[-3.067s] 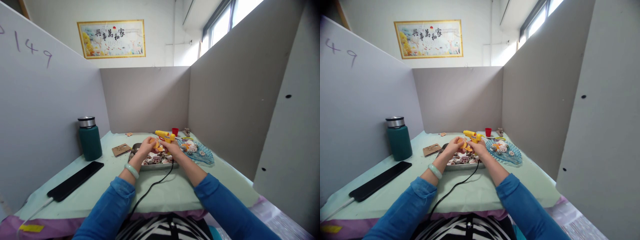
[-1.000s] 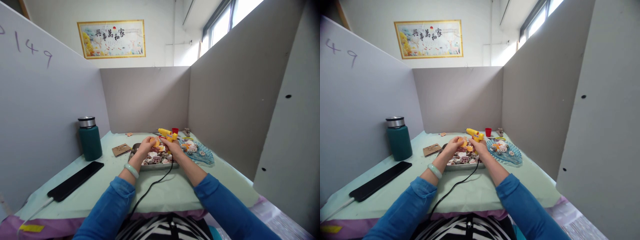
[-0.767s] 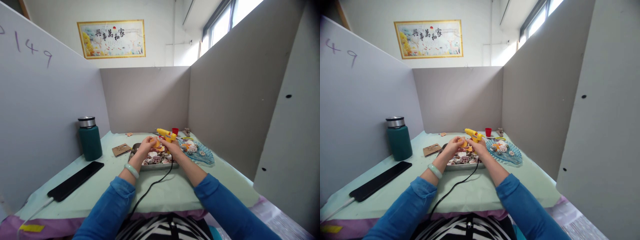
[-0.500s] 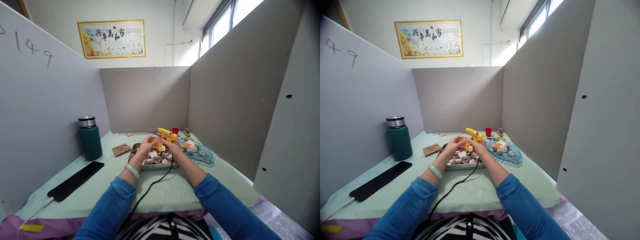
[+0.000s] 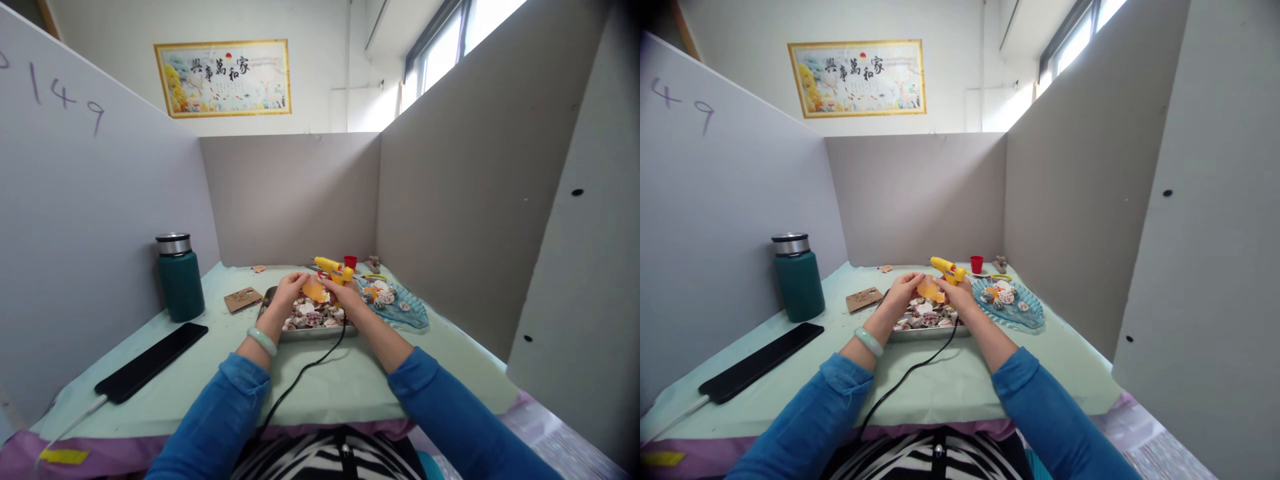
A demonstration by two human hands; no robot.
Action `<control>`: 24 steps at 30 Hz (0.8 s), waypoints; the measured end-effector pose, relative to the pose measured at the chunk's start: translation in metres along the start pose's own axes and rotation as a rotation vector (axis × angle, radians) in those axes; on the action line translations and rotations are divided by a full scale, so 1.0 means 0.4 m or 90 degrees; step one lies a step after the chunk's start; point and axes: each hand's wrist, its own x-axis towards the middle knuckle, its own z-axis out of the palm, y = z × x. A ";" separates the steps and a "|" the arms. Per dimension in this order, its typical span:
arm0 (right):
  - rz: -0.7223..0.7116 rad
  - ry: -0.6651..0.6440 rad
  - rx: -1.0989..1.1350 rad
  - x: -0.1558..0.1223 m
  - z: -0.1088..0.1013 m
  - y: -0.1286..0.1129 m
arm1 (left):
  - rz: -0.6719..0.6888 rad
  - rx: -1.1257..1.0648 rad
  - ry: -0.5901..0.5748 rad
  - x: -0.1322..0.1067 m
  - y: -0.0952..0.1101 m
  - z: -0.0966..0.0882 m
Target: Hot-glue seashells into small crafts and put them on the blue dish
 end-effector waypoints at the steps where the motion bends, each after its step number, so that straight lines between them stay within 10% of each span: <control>1: -0.002 -0.001 0.002 0.001 0.000 0.001 | -0.001 -0.006 0.000 0.000 0.000 -0.001; 24: 0.025 -0.032 0.033 0.005 -0.002 0.008 | -0.077 -0.107 -0.018 0.003 0.006 -0.004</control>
